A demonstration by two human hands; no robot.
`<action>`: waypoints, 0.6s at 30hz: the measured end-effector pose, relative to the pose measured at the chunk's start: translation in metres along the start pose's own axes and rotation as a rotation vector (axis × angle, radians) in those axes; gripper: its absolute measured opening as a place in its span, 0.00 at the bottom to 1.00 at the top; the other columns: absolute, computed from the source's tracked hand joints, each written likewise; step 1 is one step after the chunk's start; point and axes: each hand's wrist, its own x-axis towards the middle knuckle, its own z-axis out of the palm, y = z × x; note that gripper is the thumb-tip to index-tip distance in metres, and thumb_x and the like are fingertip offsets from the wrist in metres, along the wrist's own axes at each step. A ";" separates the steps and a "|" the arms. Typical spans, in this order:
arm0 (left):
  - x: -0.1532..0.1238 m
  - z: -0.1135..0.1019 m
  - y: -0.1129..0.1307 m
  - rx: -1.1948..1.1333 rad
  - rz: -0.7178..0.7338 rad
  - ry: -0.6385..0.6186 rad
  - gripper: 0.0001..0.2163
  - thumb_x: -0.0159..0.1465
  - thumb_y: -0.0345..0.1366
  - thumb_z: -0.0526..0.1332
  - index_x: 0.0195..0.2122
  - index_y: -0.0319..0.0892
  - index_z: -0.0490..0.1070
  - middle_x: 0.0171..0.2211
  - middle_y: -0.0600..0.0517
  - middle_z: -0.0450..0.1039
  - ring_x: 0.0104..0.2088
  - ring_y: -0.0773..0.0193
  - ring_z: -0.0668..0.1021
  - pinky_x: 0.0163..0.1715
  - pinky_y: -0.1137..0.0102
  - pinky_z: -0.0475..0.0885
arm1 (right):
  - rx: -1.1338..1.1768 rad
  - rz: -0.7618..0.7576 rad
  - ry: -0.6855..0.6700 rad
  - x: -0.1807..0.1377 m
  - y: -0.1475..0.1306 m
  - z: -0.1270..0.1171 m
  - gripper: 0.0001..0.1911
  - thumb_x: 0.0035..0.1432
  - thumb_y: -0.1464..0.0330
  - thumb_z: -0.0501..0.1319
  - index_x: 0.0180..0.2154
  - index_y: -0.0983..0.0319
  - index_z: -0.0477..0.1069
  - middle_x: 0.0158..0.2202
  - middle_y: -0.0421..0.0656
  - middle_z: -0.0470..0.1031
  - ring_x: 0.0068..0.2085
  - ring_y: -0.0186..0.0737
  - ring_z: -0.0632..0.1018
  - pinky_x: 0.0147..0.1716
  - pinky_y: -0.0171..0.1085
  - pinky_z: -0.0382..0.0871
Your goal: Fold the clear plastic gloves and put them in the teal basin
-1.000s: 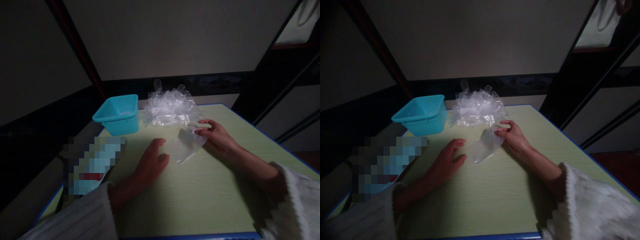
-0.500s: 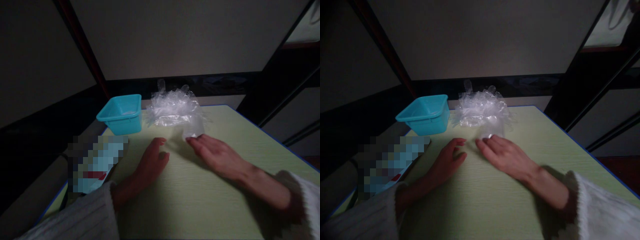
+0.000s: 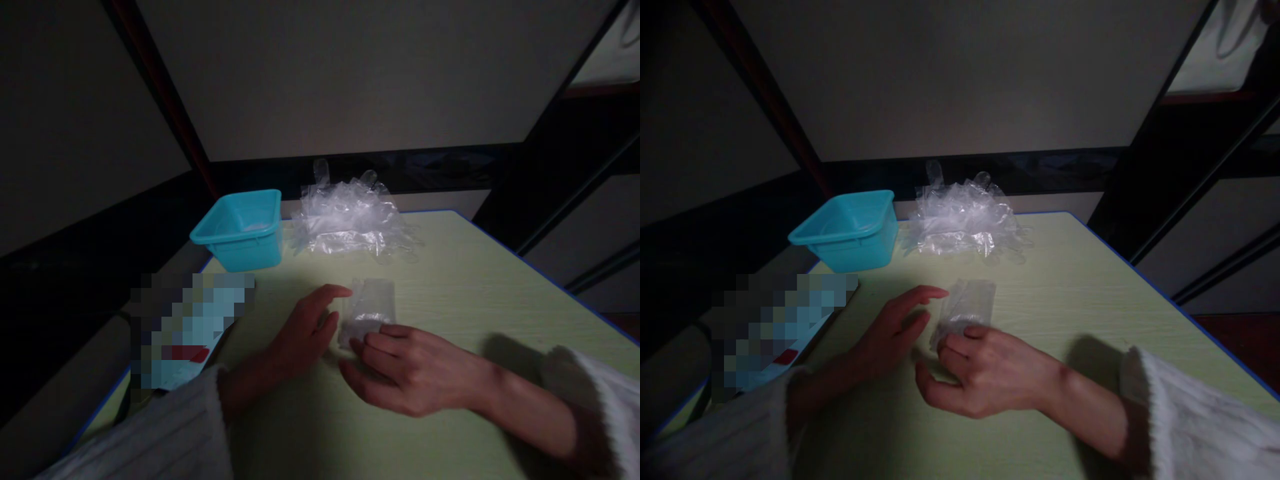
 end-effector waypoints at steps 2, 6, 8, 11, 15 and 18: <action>-0.001 0.001 0.001 0.001 -0.014 -0.028 0.15 0.56 0.26 0.49 0.43 0.42 0.67 0.43 0.49 0.73 0.44 0.62 0.74 0.47 0.64 0.68 | -0.024 0.016 -0.020 -0.001 0.001 -0.001 0.08 0.61 0.75 0.51 0.38 0.64 0.68 0.23 0.40 0.71 0.26 0.35 0.72 0.22 0.35 0.63; 0.001 0.002 0.001 -0.022 -0.070 0.004 0.14 0.54 0.25 0.50 0.39 0.41 0.68 0.38 0.49 0.74 0.40 0.63 0.75 0.42 0.66 0.70 | -0.027 0.058 -0.095 -0.004 0.002 -0.001 0.11 0.60 0.75 0.51 0.28 0.63 0.68 0.23 0.41 0.70 0.25 0.36 0.70 0.21 0.36 0.61; 0.002 0.003 0.001 -0.049 -0.077 0.013 0.12 0.55 0.25 0.50 0.37 0.41 0.68 0.37 0.49 0.74 0.37 0.64 0.75 0.40 0.67 0.70 | -0.001 0.063 -0.106 -0.005 0.000 0.001 0.11 0.59 0.75 0.53 0.25 0.63 0.67 0.22 0.41 0.69 0.24 0.36 0.69 0.20 0.37 0.60; 0.003 0.005 0.001 -0.086 -0.070 0.025 0.10 0.55 0.25 0.51 0.35 0.40 0.68 0.34 0.49 0.74 0.34 0.65 0.76 0.36 0.69 0.71 | 0.042 0.044 -0.069 -0.004 -0.004 0.003 0.12 0.59 0.75 0.52 0.24 0.63 0.67 0.21 0.41 0.67 0.24 0.35 0.68 0.19 0.36 0.58; 0.002 0.006 0.002 -0.066 -0.058 0.034 0.09 0.56 0.26 0.51 0.35 0.40 0.68 0.33 0.50 0.74 0.33 0.65 0.76 0.34 0.71 0.71 | 0.098 0.003 -0.032 -0.002 -0.010 0.002 0.12 0.58 0.75 0.52 0.25 0.63 0.68 0.21 0.40 0.67 0.24 0.35 0.69 0.19 0.37 0.58; 0.001 0.003 0.003 0.026 0.045 -0.051 0.12 0.57 0.27 0.52 0.41 0.39 0.68 0.40 0.47 0.74 0.41 0.62 0.75 0.42 0.67 0.70 | 0.120 -0.024 -0.024 0.000 -0.011 0.000 0.12 0.58 0.75 0.52 0.25 0.63 0.68 0.21 0.40 0.68 0.23 0.35 0.68 0.18 0.37 0.57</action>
